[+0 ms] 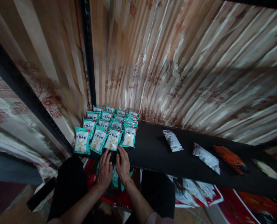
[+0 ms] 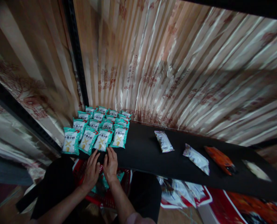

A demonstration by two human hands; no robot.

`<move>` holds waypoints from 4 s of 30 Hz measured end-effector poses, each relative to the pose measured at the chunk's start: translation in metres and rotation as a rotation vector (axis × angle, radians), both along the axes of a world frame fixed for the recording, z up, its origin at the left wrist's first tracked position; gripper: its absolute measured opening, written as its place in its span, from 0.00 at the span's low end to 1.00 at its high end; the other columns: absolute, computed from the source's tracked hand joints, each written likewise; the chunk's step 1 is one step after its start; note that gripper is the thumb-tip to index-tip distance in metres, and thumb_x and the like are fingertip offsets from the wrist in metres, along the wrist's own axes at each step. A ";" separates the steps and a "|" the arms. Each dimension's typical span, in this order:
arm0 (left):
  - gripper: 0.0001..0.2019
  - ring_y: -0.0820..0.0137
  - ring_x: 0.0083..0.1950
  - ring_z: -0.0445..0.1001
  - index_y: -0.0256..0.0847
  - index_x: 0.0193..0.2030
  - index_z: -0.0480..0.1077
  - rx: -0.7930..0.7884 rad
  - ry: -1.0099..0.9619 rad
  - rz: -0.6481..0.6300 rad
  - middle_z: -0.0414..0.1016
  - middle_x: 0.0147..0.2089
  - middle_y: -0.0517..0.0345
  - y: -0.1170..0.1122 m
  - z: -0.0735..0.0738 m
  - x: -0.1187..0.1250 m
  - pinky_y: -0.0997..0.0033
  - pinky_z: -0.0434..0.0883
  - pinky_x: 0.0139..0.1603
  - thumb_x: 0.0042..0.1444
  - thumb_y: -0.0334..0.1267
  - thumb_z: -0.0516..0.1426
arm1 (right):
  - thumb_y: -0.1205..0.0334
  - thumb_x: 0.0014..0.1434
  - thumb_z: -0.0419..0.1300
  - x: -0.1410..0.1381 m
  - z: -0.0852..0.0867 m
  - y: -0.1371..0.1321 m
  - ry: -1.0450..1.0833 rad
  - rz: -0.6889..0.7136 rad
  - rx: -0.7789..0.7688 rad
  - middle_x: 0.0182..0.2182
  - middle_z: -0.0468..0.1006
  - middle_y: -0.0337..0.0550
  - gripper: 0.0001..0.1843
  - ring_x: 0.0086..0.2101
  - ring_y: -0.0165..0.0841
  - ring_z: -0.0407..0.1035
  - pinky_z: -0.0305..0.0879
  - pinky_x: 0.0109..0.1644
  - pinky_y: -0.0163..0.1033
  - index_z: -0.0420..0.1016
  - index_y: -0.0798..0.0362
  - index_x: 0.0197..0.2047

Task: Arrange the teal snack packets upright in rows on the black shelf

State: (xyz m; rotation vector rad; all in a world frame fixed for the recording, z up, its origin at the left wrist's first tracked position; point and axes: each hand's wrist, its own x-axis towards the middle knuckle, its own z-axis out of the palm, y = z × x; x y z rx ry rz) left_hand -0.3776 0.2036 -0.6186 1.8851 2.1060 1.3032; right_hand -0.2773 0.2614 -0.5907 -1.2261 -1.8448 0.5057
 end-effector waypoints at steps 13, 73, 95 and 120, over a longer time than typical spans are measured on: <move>0.20 0.63 0.64 0.59 0.34 0.59 0.60 0.005 0.059 -0.029 0.61 0.63 0.42 0.000 -0.002 0.003 0.52 0.63 0.60 0.62 0.34 0.42 | 0.65 0.60 0.48 0.001 -0.001 -0.001 0.002 -0.005 -0.016 0.51 0.73 0.51 0.20 0.52 0.38 0.65 0.65 0.55 0.48 0.70 0.53 0.54; 0.27 0.52 0.70 0.40 0.35 0.65 0.49 0.122 0.216 0.258 0.45 0.69 0.35 0.015 0.018 -0.118 0.46 0.53 0.64 0.59 0.36 0.50 | 0.70 0.58 0.49 -0.148 0.068 0.019 0.038 0.347 0.039 0.55 0.70 0.53 0.22 0.54 0.39 0.65 0.65 0.58 0.46 0.71 0.55 0.54; 0.26 0.59 0.71 0.41 0.38 0.67 0.47 0.183 0.223 0.273 0.47 0.69 0.41 0.021 0.023 -0.116 0.48 0.49 0.66 0.61 0.29 0.44 | 0.70 0.58 0.48 -0.144 0.103 0.089 -0.249 0.266 0.170 0.49 0.74 0.51 0.20 0.49 0.41 0.67 0.63 0.55 0.49 0.73 0.54 0.51; 0.24 0.61 0.70 0.43 0.35 0.61 0.58 0.140 0.353 0.311 0.59 0.65 0.41 0.041 0.038 -0.123 0.49 0.49 0.67 0.58 0.24 0.44 | 0.70 0.59 0.52 -0.165 0.105 0.117 -0.319 0.367 -0.044 0.47 0.77 0.44 0.15 0.48 0.33 0.70 0.62 0.53 0.33 0.76 0.52 0.45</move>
